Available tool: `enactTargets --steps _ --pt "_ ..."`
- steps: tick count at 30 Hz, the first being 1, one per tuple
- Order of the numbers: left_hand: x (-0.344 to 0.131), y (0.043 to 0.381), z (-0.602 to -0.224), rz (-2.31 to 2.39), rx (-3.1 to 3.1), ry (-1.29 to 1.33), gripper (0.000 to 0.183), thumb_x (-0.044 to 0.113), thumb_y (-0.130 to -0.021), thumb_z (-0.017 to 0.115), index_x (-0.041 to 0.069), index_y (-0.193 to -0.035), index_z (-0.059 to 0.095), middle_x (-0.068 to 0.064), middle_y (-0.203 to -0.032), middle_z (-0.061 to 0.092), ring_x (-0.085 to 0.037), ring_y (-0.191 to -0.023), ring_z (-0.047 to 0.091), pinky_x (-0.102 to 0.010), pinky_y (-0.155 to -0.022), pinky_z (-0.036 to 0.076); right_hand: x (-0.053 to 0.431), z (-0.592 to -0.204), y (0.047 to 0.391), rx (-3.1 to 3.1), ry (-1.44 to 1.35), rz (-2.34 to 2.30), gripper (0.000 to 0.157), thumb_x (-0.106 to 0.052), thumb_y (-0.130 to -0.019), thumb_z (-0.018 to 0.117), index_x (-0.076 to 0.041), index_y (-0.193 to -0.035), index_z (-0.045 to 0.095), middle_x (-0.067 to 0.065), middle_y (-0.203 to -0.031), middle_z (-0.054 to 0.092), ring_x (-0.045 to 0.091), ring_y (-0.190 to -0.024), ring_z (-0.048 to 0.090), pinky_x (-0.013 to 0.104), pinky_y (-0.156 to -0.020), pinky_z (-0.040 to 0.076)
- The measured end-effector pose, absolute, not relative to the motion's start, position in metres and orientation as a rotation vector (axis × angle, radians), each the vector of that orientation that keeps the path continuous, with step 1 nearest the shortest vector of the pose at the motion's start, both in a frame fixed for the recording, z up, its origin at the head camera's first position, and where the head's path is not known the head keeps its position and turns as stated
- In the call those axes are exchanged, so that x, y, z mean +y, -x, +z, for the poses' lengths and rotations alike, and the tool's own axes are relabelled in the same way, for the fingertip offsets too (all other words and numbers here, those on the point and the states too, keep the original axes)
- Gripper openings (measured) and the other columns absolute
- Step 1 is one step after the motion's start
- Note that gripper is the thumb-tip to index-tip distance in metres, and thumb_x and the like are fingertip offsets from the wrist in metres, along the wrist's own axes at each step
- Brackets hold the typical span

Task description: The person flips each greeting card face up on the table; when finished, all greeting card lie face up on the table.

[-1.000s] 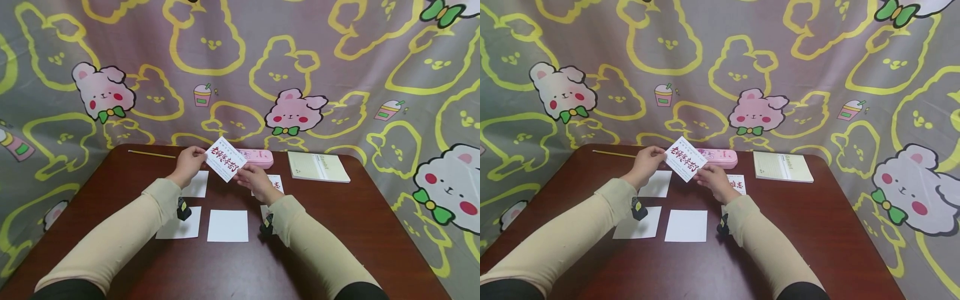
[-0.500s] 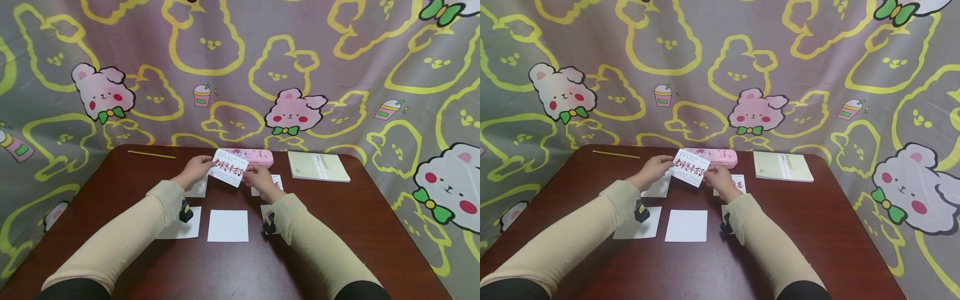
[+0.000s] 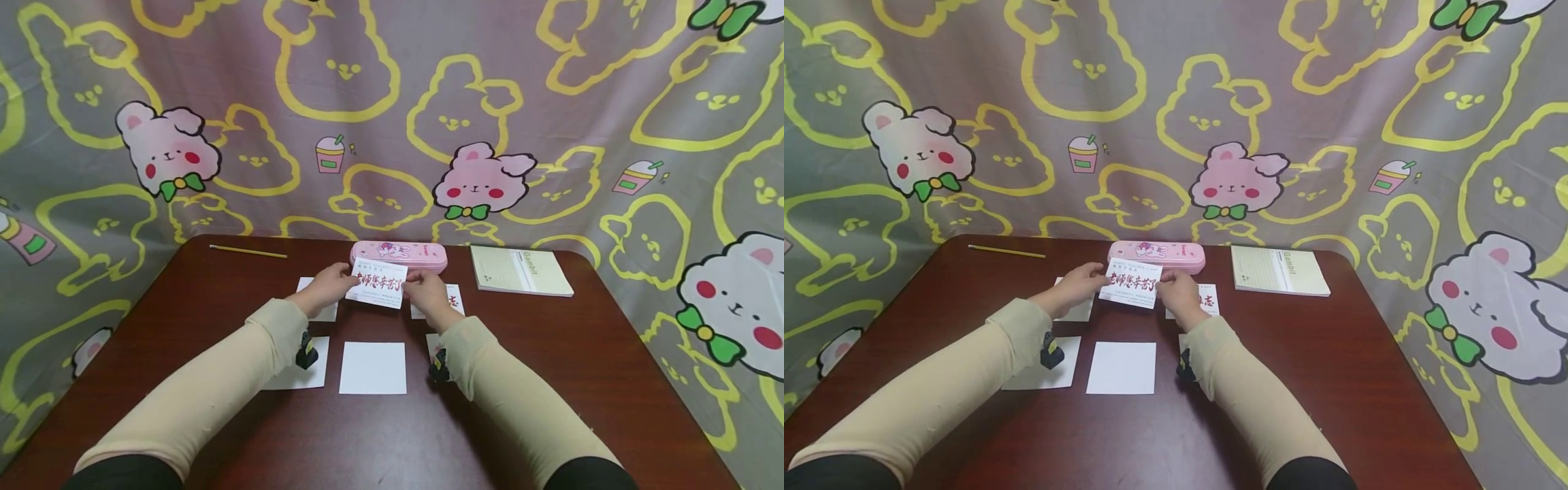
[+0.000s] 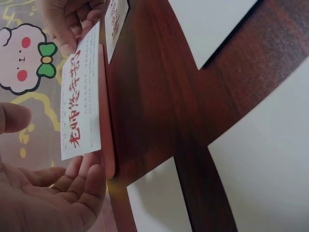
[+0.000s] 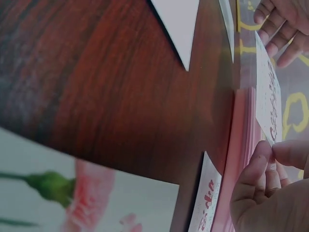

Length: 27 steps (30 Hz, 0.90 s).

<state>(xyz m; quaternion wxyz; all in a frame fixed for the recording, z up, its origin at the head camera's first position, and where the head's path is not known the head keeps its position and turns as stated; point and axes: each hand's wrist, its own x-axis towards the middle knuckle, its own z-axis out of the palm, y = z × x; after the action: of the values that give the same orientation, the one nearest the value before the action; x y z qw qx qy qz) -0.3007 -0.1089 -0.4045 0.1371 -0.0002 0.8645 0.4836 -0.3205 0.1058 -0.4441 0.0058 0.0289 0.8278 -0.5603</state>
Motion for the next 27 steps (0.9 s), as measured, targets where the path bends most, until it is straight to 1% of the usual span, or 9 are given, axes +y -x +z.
enactTargets --steps 3,5,8,10,14,16,21,27 --pt "-0.107 0.3 -0.405 1.349 2.507 -0.005 0.067 0.027 -0.106 0.051 -0.007 -0.158 0.026 -0.029 -0.156 0.038 -0.041 -0.143 0.039 -0.053 -0.116 0.034 0.107 -0.446 0.32 2.591 -0.096 -1.73 0.015 -0.006 -0.095 0.066 0.004 -0.106 0.067 0.011 -0.089 0.072 0.016 -0.074 0.067 0.024 -0.067 0.054" --pt "-0.106 0.3 -0.407 1.321 2.516 -0.012 0.065 0.026 -0.105 0.051 -0.007 -0.156 0.03 -0.028 -0.155 0.04 -0.04 -0.142 0.041 -0.053 -0.116 0.035 0.107 -0.447 0.32 2.58 -0.1 -1.728 0.016 -0.005 -0.095 0.066 0.005 -0.108 0.068 0.012 -0.09 0.072 0.017 -0.074 0.068 0.027 -0.069 0.057" --pt "-0.106 0.3 -0.412 1.293 2.521 -0.016 0.061 0.027 -0.106 0.052 -0.007 -0.154 0.036 -0.027 -0.153 0.044 -0.039 -0.14 0.043 -0.052 -0.115 0.035 0.108 -0.447 0.318 2.57 -0.117 -1.695 0.021 -0.005 -0.095 0.065 0.005 -0.113 0.068 0.013 -0.091 0.072 0.017 -0.072 0.068 0.03 -0.071 0.059" --pt "-0.106 0.3 -0.415 1.268 2.528 -0.018 0.06 0.027 -0.106 0.052 -0.007 -0.152 0.038 -0.027 -0.152 0.044 -0.04 -0.14 0.043 -0.053 -0.116 0.035 0.109 -0.448 0.318 2.554 -0.126 -1.67 0.024 -0.005 -0.094 0.064 0.005 -0.116 0.067 0.014 -0.093 0.072 0.018 -0.072 0.068 0.03 -0.07 0.059" --pt "-0.107 0.302 -0.419 1.223 2.537 -0.011 0.063 0.028 -0.105 0.053 -0.008 -0.153 0.036 -0.027 -0.155 0.041 -0.041 -0.143 0.04 -0.053 -0.117 0.033 0.108 -0.45 0.315 2.488 -0.147 -1.665 0.025 -0.008 -0.096 0.061 0.003 -0.117 0.065 0.016 -0.1 0.072 0.02 -0.078 0.07 0.03 -0.072 0.058" --pt "-0.107 0.302 -0.42 1.208 2.534 -0.018 0.063 0.028 -0.105 0.053 -0.009 -0.153 0.036 -0.028 -0.155 0.041 -0.041 -0.143 0.04 -0.053 -0.117 0.032 0.106 -0.449 0.314 2.449 -0.147 -1.675 0.023 -0.009 -0.096 0.061 0.002 -0.116 0.065 0.015 -0.103 0.07 0.019 -0.079 0.068 0.029 -0.073 0.057" --pt "-0.108 0.302 -0.422 1.119 2.545 -0.069 0.063 0.028 -0.104 0.054 -0.011 -0.151 0.039 -0.029 -0.154 0.042 -0.042 -0.142 0.041 -0.052 -0.117 0.033 0.103 -0.446 0.313 2.4 -0.101 -1.63 0.024 -0.013 -0.098 0.063 0.002 -0.117 0.064 0.011 -0.106 0.065 0.017 -0.083 0.061 0.028 -0.076 0.053" --pt "-0.107 0.299 -0.42 1.045 2.584 -0.122 0.061 0.027 -0.103 0.054 -0.013 -0.148 0.043 -0.029 -0.153 0.044 -0.042 -0.143 0.039 -0.051 -0.118 0.032 0.103 -0.442 0.314 2.388 -0.059 -1.597 0.024 -0.012 -0.098 0.062 0.004 -0.117 0.064 0.013 -0.105 0.069 0.016 -0.082 0.06 0.026 -0.074 0.055"
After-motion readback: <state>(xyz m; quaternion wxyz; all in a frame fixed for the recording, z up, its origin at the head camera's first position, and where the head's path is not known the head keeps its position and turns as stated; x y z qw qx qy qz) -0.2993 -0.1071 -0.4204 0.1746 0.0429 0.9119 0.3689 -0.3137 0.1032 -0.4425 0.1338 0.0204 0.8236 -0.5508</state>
